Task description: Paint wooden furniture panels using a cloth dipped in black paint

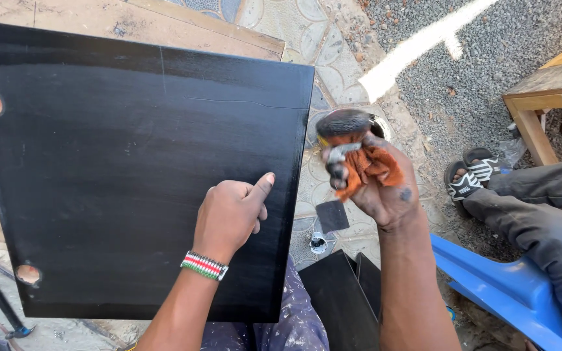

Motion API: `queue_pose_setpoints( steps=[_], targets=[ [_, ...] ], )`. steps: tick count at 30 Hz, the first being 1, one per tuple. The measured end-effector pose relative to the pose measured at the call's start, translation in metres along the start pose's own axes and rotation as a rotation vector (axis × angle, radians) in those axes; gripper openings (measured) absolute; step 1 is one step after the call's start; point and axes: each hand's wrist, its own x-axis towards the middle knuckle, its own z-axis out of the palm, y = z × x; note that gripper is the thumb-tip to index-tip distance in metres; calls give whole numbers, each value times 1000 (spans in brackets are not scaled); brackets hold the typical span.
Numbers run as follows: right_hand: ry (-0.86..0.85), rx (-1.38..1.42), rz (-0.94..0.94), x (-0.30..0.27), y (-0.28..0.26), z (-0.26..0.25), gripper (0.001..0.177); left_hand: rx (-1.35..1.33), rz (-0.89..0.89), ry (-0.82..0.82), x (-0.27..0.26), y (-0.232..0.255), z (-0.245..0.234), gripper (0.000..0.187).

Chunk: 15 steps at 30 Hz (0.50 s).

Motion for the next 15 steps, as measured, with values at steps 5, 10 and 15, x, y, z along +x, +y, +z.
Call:
queue_pose_setpoints(
  steps=[5, 10, 15],
  targets=[
    [-48, -266, -79, 1, 3, -5, 45, -41, -70, -6, 18, -2, -2, 89],
    [136, -777, -405, 27, -4, 21, 20, -11, -91, -34, 15, 14, -11, 97],
    [61, -931, -629, 57, 5, 46, 25, -5, -85, -14, 16, 19, -10, 101]
  ],
)
